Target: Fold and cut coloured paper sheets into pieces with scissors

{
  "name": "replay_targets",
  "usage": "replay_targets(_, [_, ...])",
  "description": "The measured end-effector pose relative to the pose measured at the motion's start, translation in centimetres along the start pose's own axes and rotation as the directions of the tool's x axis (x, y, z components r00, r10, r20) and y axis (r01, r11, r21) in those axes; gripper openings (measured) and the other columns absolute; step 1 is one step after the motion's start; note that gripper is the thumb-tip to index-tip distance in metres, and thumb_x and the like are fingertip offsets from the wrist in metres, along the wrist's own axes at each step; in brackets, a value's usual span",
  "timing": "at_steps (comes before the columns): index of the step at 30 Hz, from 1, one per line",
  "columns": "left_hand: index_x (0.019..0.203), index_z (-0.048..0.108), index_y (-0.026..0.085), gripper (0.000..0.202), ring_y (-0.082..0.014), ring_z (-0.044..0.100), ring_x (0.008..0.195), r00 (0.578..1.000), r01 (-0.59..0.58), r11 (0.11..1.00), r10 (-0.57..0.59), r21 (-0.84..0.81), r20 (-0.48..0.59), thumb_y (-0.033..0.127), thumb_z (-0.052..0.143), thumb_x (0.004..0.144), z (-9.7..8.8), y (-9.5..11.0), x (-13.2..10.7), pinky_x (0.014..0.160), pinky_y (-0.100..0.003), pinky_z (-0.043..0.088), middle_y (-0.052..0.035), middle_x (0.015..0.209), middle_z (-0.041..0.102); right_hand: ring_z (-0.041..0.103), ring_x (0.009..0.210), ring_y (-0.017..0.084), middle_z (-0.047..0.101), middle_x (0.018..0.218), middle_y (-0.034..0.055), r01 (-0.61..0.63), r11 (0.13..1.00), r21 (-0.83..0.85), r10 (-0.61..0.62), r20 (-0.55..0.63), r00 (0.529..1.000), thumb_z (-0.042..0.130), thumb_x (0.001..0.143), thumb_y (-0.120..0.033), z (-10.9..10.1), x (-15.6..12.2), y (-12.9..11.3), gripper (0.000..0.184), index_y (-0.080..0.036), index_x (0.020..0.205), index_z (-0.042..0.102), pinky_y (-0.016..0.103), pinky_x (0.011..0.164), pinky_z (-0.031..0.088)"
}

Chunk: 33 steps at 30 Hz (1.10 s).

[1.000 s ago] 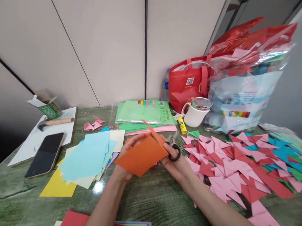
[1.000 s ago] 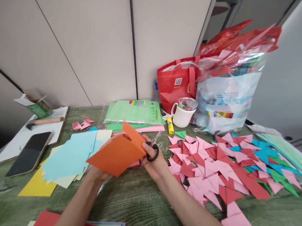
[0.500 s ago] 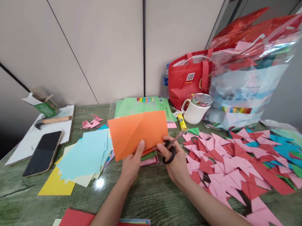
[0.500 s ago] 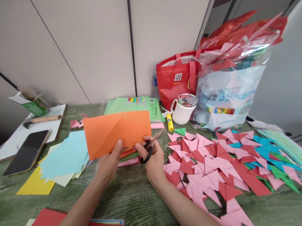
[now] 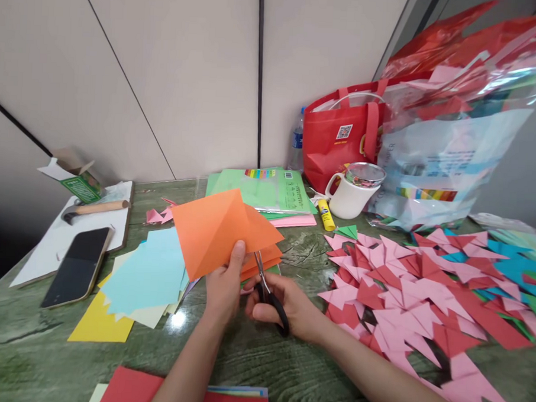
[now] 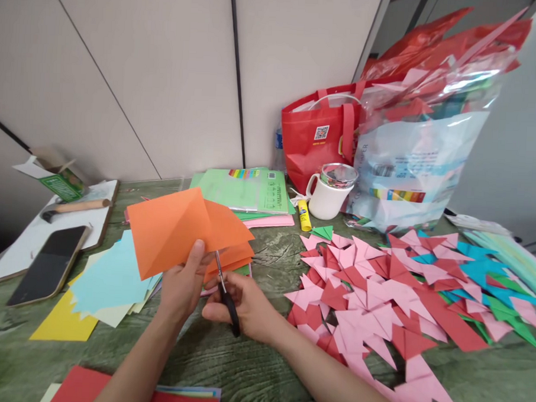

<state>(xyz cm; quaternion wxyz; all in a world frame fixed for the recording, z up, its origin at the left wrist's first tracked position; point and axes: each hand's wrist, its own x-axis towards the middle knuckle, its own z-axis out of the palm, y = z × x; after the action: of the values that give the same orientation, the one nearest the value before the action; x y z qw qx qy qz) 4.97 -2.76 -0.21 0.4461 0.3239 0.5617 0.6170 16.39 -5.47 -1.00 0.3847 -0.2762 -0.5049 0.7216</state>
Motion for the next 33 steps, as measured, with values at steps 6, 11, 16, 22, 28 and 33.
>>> replay_targets(6, [0.079, 0.066, 0.016, 0.033, -0.0231, 0.061, 0.088, 0.999, 0.034, 0.982, -0.035, 0.184, 0.002, 0.044, 0.063, 0.062, 0.2, 0.2, -0.9, 0.075, -0.031, 0.049, -0.0091, 0.089, 0.067, 0.045, 0.06, 0.011, 0.051, 0.068, -0.0018, 0.036, 0.999, 0.01, -0.036, -0.041, 0.999, 0.068, 0.062, -0.044, -0.1, 0.0, -0.4, 0.038, -0.017, 0.082, 0.051, 0.023, 0.055, 0.034])
replay_targets(11, [0.081, 0.066, 0.015, 0.025, -0.02, 0.062, 0.086, 1.0, -0.015, 0.952, 0.005, 0.305, 0.031, 0.036, 0.058, 0.069, 0.7, 1.6, -1.6, 0.074, -0.027, 0.049, -0.0071, 0.086, 0.068, 0.045, 0.061, 0.011, 0.05, 0.069, -0.0012, 0.058, 0.998, 0.037, -0.056, -0.043, 0.997, 0.07, 0.06, -0.044, -0.3, 0.2, -0.3, 0.043, -0.015, 0.085, 0.049, 0.023, 0.056, 0.034])
replay_targets(16, [0.082, 0.065, 0.015, 0.023, -0.0173, 0.064, 0.074, 0.999, -0.025, 0.952, 0.015, 0.305, 0.035, 0.033, 0.056, 0.072, 0.8, 1.7, -1.8, 0.067, -0.025, 0.051, -0.0062, 0.083, 0.069, 0.043, 0.061, 0.011, 0.048, 0.069, -0.0016, 0.057, 0.997, 0.048, -0.055, -0.042, 0.998, 0.07, 0.061, -0.041, -0.4, 0.3, -0.3, 0.043, -0.016, 0.086, 0.047, 0.024, 0.056, 0.033])
replay_targets(22, [0.078, 0.064, 0.015, 0.022, -0.0165, 0.064, 0.061, 0.998, -0.033, 0.959, 0.017, 0.283, 0.058, 0.033, 0.055, 0.072, 0.8, 1.4, -1.6, 0.057, -0.025, 0.053, -0.0053, 0.073, 0.069, 0.041, 0.059, 0.01, 0.047, 0.068, -0.0023, 0.056, 0.998, 0.023, -0.054, -0.051, 0.997, 0.071, 0.06, -0.04, -0.5, 0.1, -0.5, 0.044, -0.016, 0.087, 0.047, 0.023, 0.053, 0.032])
replay_targets(28, [0.078, 0.065, 0.014, 0.027, -0.0177, 0.064, 0.063, 0.999, -0.032, 0.94, 0.019, 0.339, 0.041, 0.038, 0.055, 0.07, 0.6, 1.2, -1.6, 0.058, -0.027, 0.053, -0.0062, 0.074, 0.069, 0.04, 0.057, 0.01, 0.046, 0.067, -0.003, 0.049, 0.999, 0.02, -0.048, -0.041, 0.998, 0.072, 0.058, -0.042, -0.4, 0.0, -0.4, 0.046, -0.016, 0.087, 0.047, 0.023, 0.052, 0.031])
replay_targets(33, [0.078, 0.065, 0.015, 0.031, -0.0187, 0.064, 0.068, 0.996, -0.082, 0.92, 0.058, 0.382, 0.073, 0.043, 0.054, 0.07, 0.3, 0.9, -1.5, 0.066, -0.03, 0.052, -0.006, 0.076, 0.068, 0.039, 0.057, 0.01, 0.046, 0.066, -0.0034, 0.048, 0.999, 0.018, -0.048, -0.044, 0.998, 0.073, 0.057, -0.041, -0.4, 0.1, -0.3, 0.047, -0.016, 0.087, 0.047, 0.023, 0.052, 0.03])
